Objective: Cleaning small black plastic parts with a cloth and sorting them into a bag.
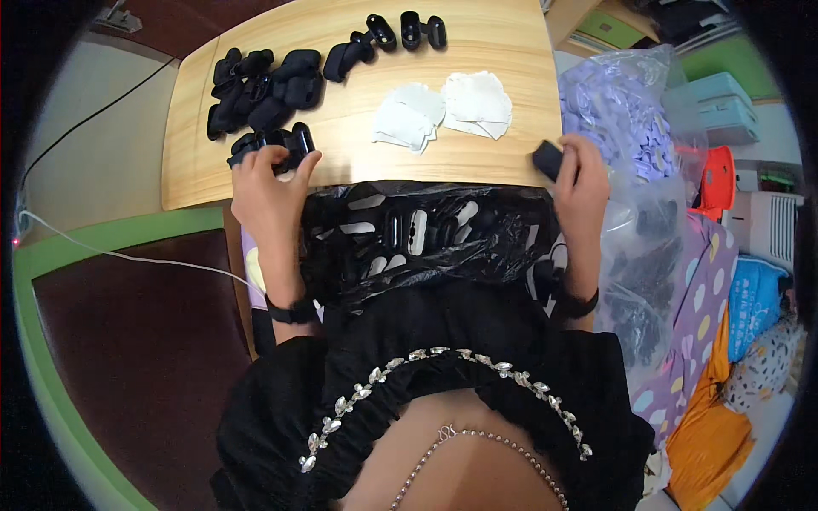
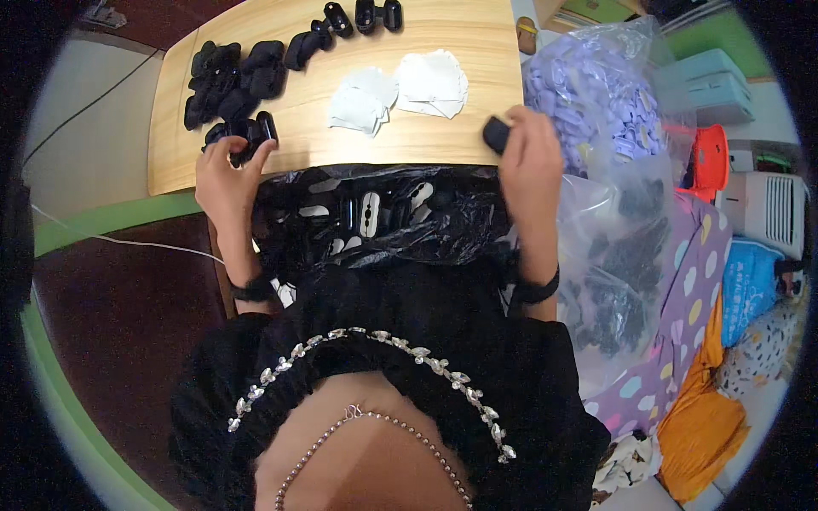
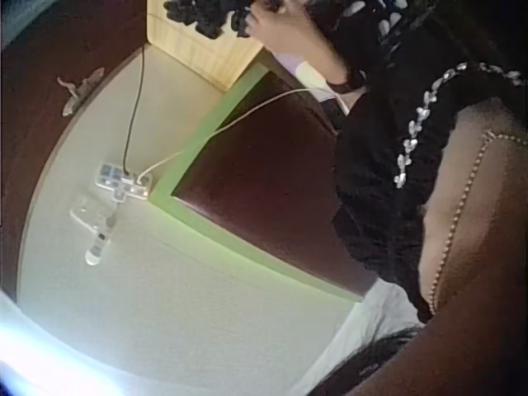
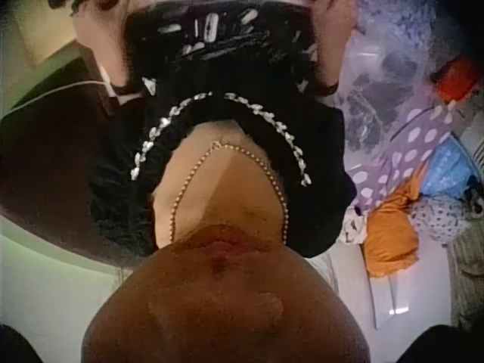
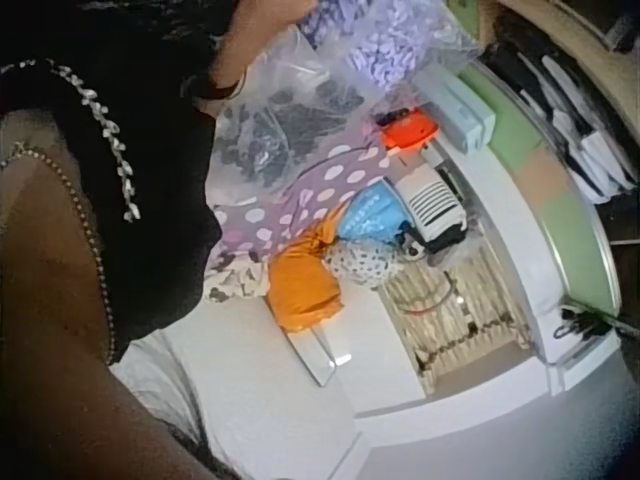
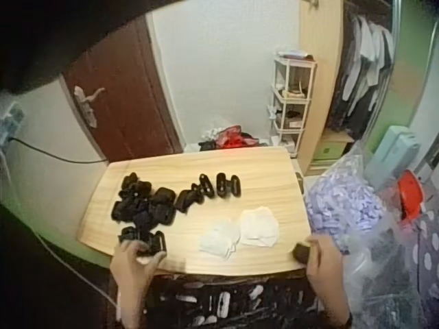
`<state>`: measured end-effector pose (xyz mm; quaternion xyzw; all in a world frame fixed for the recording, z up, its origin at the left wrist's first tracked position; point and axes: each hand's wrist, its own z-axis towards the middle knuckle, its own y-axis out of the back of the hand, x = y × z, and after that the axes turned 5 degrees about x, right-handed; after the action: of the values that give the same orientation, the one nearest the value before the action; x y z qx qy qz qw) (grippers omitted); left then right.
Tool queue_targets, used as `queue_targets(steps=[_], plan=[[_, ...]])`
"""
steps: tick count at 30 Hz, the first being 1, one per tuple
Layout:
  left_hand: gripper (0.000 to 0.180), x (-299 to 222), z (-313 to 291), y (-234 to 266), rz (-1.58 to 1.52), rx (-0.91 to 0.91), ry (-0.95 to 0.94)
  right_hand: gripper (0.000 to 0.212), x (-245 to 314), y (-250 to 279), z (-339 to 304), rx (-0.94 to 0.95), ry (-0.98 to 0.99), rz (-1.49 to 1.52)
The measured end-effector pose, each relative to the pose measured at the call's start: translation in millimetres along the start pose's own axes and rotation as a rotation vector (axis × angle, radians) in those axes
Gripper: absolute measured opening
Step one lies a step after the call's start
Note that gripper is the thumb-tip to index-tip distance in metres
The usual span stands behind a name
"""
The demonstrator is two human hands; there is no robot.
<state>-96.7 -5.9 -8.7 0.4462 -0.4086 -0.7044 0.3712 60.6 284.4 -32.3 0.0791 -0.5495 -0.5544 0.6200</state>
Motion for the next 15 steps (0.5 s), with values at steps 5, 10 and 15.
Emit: queue_targets(steps=[5,10,15], plan=[[0.041,18,12,-23,0.234,0.016,0.045,0.015,-45,-26,11,-0.179,0.016,-0.128],[0.04,33,10,-33,0.221,0.029,0.08,0.017,-45,-48,16,0.016,0.211,-0.08],[0.033,47,6,-38,0.159,0.076,-0.02,0.021,-40,-62,41,0.084,0.317,0.026]])
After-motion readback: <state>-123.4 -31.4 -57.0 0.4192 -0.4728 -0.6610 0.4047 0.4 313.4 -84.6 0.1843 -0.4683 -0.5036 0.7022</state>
